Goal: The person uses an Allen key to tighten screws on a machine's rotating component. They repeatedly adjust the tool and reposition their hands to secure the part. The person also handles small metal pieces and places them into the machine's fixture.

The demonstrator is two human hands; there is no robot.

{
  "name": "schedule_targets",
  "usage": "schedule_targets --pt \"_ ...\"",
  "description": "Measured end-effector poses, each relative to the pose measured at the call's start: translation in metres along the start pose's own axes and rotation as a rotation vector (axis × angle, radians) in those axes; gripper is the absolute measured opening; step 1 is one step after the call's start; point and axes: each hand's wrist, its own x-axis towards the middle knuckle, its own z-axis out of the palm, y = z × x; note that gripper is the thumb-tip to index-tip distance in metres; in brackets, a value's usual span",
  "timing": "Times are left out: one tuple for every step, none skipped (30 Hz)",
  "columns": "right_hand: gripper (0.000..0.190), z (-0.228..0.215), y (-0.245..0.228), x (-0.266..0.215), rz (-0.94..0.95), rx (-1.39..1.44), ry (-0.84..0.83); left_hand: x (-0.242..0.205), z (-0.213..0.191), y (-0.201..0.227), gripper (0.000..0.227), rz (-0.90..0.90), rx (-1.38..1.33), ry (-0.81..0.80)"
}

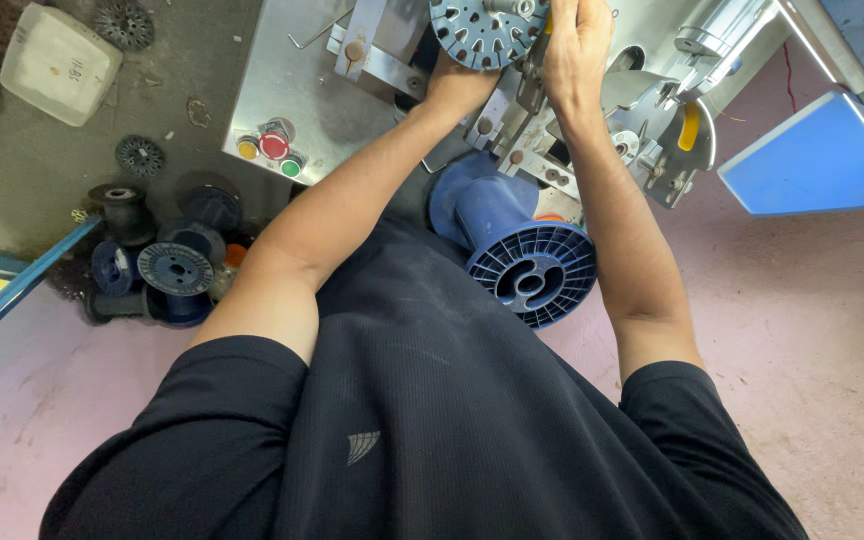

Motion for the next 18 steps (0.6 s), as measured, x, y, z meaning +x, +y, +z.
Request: schedule_targets --pt "0.039 0.000 0.001 0.001 -0.009 0.005 -0.002 -0.001 0.007 0.000 0.025 -0.094 -0.082 -0.052" --pt "0.038 0.001 0.002 0.000 -0.015 0.012 -0.005 -0.003 0.013 -0.002 0.022 -0.174 -0.090 -0.240" --pt "0.038 0.002 0.003 -0.001 0.001 0.014 -0.002 -0.005 0.019 -0.003 0.021 -0.254 -0.098 -0.429" --pt "0.038 0.002 0.004 -0.001 0.017 0.013 0.002 -0.007 0.025 -0.004 0.019 -0.331 -0.107 -0.617" --pt "0.038 0.002 0.005 -0.002 0.032 0.013 0.005 -0.009 0.029 -0.006 0.022 -0.275 -0.140 -0.458" --pt "0.038 0.002 0.006 0.000 0.029 0.020 0.004 -0.009 0.032 -0.009 0.025 -0.214 -0.172 -0.299" --pt "0.039 0.001 0.007 0.000 0.026 0.027 0.002 -0.008 0.035 -0.011 0.028 -0.152 -0.204 -0.139" --pt "0.040 0.002 0.008 -0.001 0.025 0.039 -0.004 -0.010 0.035 -0.013 0.028 -0.126 -0.188 -0.154" --pt "0.039 0.002 0.008 -0.002 0.016 0.025 0.001 -0.011 0.034 -0.015 0.027 -0.100 -0.172 -0.168" --pt "0.038 0.002 0.008 -0.001 0.004 0.010 0.007 -0.009 0.032 -0.016 0.027 -0.072 -0.157 -0.179" --pt "0.037 0.003 0.008 -0.001 -0.008 -0.005 0.013 -0.007 0.029 -0.016 0.028 -0.139 -0.204 -0.195" --pt "0.037 0.002 0.009 -0.001 -0.014 0.002 0.013 -0.005 0.026 -0.012 0.029 -0.206 -0.252 -0.211" --pt "0.037 0.002 0.010 -0.001 -0.021 0.010 0.012 -0.001 0.022 -0.008 0.030 -0.273 -0.301 -0.227" --pt "0.037 0.002 0.010 -0.001 -0.027 0.018 0.012 0.003 0.017 -0.002 0.029 -0.278 -0.291 -0.223" --pt "0.038 0.001 0.010 -0.001 -0.008 0.020 0.011 0.007 0.010 0.004 0.028 -0.283 -0.281 -0.218" --pt "0.038 0.002 0.010 -0.001 0.011 0.022 0.010 0.012 0.003 0.010 0.028 -0.288 -0.270 -0.214" --pt "0.038 0.002 0.011 -0.001 0.031 0.023 0.008 0.016 -0.005 0.018 0.026 -0.337 -0.247 -0.199" --pt "0.038 0.002 0.011 -0.001 0.004 0.000 0.017 0.021 -0.013 0.027 0.024 -0.388 -0.224 -0.184"
